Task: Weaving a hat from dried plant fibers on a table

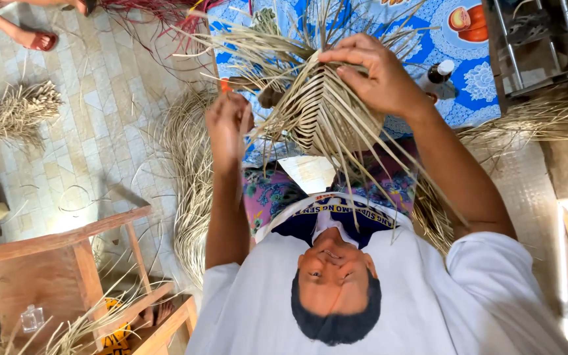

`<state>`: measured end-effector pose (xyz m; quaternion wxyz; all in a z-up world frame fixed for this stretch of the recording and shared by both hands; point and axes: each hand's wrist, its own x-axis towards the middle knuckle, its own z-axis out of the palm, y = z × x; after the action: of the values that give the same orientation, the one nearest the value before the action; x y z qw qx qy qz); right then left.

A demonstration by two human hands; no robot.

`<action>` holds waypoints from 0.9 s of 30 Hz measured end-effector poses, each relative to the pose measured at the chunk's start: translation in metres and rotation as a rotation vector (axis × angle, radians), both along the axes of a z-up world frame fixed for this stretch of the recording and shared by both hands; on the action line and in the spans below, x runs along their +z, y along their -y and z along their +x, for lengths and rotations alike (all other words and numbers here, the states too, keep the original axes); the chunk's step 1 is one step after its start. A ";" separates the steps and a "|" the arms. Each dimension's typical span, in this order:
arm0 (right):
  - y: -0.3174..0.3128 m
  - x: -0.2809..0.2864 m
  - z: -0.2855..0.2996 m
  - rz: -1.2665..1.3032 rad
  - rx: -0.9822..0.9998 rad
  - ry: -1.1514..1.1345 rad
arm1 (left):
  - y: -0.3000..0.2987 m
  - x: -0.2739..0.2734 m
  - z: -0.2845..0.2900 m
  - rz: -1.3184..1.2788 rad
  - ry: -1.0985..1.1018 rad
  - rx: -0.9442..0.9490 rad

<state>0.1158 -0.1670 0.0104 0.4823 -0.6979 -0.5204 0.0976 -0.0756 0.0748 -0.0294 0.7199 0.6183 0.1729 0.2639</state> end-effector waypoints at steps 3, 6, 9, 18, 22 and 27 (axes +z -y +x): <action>-0.002 -0.005 -0.002 0.044 0.001 0.158 | -0.009 0.028 0.004 -0.208 -0.117 -0.177; -0.004 -0.007 -0.005 0.054 -0.013 0.191 | -0.013 0.025 0.001 -0.142 -0.142 -0.254; -0.001 -0.006 -0.007 0.045 0.001 0.200 | -0.013 0.043 0.002 0.059 -0.074 -0.318; 0.003 0.004 0.001 -0.030 0.092 0.029 | -0.022 0.091 0.048 0.928 0.021 -0.522; 0.000 0.003 0.003 -0.035 0.087 0.023 | -0.002 0.122 0.053 1.043 -0.043 -0.612; -0.002 -0.003 -0.001 0.031 0.046 0.092 | 0.033 0.066 0.085 0.801 -0.399 -0.454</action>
<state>0.1147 -0.1650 0.0075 0.4661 -0.6820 -0.5594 0.0686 0.0095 0.0421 0.0369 0.4181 0.9065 0.0534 0.0232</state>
